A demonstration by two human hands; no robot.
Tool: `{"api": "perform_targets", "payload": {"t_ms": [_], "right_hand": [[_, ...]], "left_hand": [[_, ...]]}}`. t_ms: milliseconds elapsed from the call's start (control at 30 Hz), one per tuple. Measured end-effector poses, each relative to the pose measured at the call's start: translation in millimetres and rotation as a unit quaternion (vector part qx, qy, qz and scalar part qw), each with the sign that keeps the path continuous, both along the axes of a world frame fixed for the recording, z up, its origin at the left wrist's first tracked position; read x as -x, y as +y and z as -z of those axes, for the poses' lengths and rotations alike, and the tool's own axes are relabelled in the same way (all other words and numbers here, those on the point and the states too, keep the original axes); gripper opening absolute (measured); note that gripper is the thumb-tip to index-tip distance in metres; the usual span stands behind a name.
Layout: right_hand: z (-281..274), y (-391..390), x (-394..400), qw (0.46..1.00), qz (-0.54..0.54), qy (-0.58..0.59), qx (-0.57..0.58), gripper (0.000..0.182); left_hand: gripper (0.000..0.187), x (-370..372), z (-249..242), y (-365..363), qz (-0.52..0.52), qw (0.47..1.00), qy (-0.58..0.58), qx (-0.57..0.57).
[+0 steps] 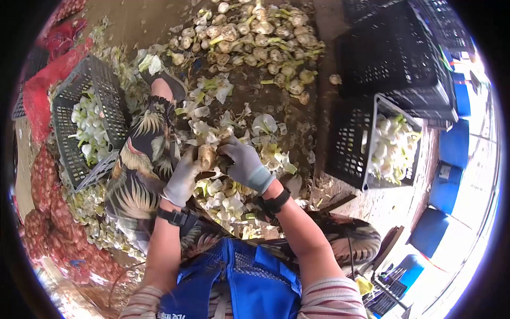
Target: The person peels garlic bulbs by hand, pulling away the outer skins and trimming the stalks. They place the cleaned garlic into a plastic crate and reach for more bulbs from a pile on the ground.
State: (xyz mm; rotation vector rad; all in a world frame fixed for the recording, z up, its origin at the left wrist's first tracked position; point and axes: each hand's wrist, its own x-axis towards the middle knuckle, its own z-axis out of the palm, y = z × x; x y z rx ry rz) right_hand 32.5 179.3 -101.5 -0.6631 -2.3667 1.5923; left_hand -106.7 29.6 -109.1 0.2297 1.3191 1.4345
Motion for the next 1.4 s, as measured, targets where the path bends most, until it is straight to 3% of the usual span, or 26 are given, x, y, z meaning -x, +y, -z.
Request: {"api": "perform_targets", "payload": {"t_ms": [33,100,167,200,233,300,367,400,467,500,633,667,700,767,900,1000,1067,1100,1133,1167,1200,1233,1267,1300,1333,1400], "right_hand": [[-12,-3,-7,1.000,-0.009,0.006,-0.010,0.026],[-24,-5,-23,0.999,-0.008,0.019,-0.031,0.027],[-35,-8,-37,0.967,0.091,0.154,0.181,0.024],[-43,-10,-49,0.924,0.215,0.175,0.262,0.016],[-48,-14,-55,0.862,0.354,0.187,0.310,0.020],[-36,-21,-69,0.850,0.399,0.088,0.333,0.032],[-57,-46,-66,0.834,0.358,0.023,0.419,0.038],[-58,-58,-63,0.835,0.338,0.013,0.433,0.041],[-62,-71,-53,0.886,0.345,-0.045,0.305,0.034],[-58,-73,-53,0.901,0.333,-0.085,0.264,0.030],[-80,-82,-54,0.901,0.312,0.042,0.300,0.024],[-80,-84,-60,0.905,0.299,0.082,0.291,0.023],[-79,-85,-63,0.908,0.285,0.122,0.281,0.024],[-82,-86,-61,0.884,0.305,0.116,0.335,0.022],[-95,-83,-62,0.851,0.311,0.092,0.413,0.019],[-100,-84,-63,0.839,0.300,0.128,0.435,0.017],[-100,-86,-66,0.836,0.293,0.162,0.435,0.017],[-98,-85,-71,0.880,0.260,0.148,0.368,0.019],[-97,-84,-75,0.918,0.225,0.134,0.299,0.022],[-97,-81,-77,0.917,0.225,0.133,0.301,0.022],[-96,-78,-80,0.941,0.203,0.143,0.231,0.027],[-95,-75,-80,0.959,0.180,0.153,0.159,0.033],[-93,-73,-79,0.957,0.157,0.192,0.151,0.035],[-92,-71,-79,0.957,0.158,0.190,0.153,0.035],[-96,-67,-79,0.973,0.140,0.160,0.086,0.037],[-110,-58,-82,0.991,0.082,0.102,-0.017,0.043]], "left_hand": [[0.062,-1,-6,-1,0.024,0.994,-0.096,-0.047],[0.059,-7,-21,-2,0.073,0.996,-0.018,-0.048],[0.052,-19,-40,-7,0.062,0.979,0.181,-0.075],[0.054,-24,-49,-9,0.029,0.988,0.129,-0.078],[0.054,-31,-58,-11,0.033,0.987,0.137,-0.083],[0.054,-47,-72,-17,-0.029,0.979,0.194,-0.048],[0.051,-61,-79,-20,-0.009,0.970,0.234,-0.067],[0.050,-70,-85,-18,0.000,0.937,0.336,-0.095],[0.049,-77,-89,-22,0.046,0.830,0.550,-0.081],[0.049,-78,-93,-24,0.045,0.827,0.554,-0.082],[0.058,-80,-108,-27,0.022,0.862,0.495,-0.107],[0.054,-83,-114,-26,-0.028,0.942,0.306,-0.132],[0.050,-85,-121,-26,-0.076,0.980,0.103,-0.152],[0.053,-86,-125,-27,-0.073,0.988,0.079,-0.112],[0.049,-93,-111,-26,-0.049,0.977,0.124,-0.165],[0.043,-88,-106,-24,-0.039,0.960,0.236,-0.144],[0.039,-79,-108,-28,-0.074,0.990,0.083,-0.092],[0.039,-75,-109,-32,-0.074,0.990,0.082,-0.090],[0.036,-72,-110,-37,0.007,0.935,0.343,-0.086],[0.038,-68,-110,-43,0.089,0.808,0.578,-0.075],[0.040,-61,-82,-52,0.103,0.815,0.567,-0.060],[0.040,-62,-88,-51,0.103,0.815,0.567,-0.058],[0.042,-66,-95,-49,0.052,0.986,0.154,-0.021],[0.044,-69,-99,-48,-0.010,0.957,-0.290,0.023],[0.044,-73,-98,-48,-0.012,0.956,-0.291,0.026],[0.048,-79,-93,-50,0.151,0.985,-0.087,-0.014]]}}
